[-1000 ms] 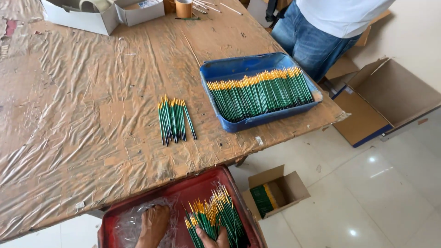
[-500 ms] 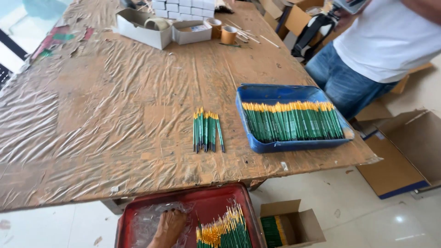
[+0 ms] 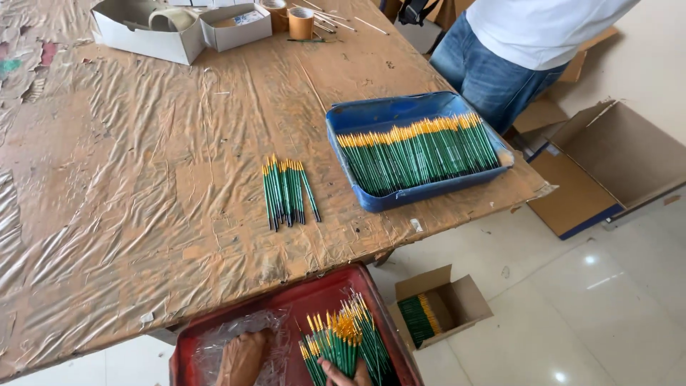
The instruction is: The person sorts a collection of small paintbrushes, picking them up from a red tray and organizing them into bundles by hand before placing some in a larger blue container.
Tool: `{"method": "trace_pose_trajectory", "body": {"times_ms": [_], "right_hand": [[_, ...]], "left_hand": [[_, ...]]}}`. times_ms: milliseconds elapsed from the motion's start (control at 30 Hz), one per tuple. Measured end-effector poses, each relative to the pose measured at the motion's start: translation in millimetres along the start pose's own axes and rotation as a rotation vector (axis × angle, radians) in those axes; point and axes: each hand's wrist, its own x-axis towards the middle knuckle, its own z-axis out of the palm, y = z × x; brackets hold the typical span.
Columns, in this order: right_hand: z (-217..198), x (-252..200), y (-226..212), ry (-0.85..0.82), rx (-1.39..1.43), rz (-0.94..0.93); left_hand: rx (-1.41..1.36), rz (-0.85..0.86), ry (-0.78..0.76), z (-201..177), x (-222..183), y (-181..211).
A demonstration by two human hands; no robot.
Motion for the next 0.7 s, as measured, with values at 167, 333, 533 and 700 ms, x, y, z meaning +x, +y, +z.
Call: {"method": "trace_pose_trajectory", "body": {"times_ms": [167, 333, 533, 700], "right_hand": [[18.1, 0.9, -99.6, -0.016, 0.006, 0.099], [9.9, 15.3, -88.7, 0.014, -0.064, -0.191], [1.2, 18.0, -91.2, -0.047, -0.04, -0.288], [16.0, -5.7, -130.5, -0.076, -0.004, -0.215]], "left_hand": [[0.064, 0.007, -0.04, 37.2, 2.7, -2.5], [-0.097, 0.02, -0.088, -3.1, -6.2, 12.1], [-0.25, 0.095, 0.036, -47.8, -21.6, 36.2], [-0.247, 0.146, -0.006, -52.4, -28.0, 38.9]]}}
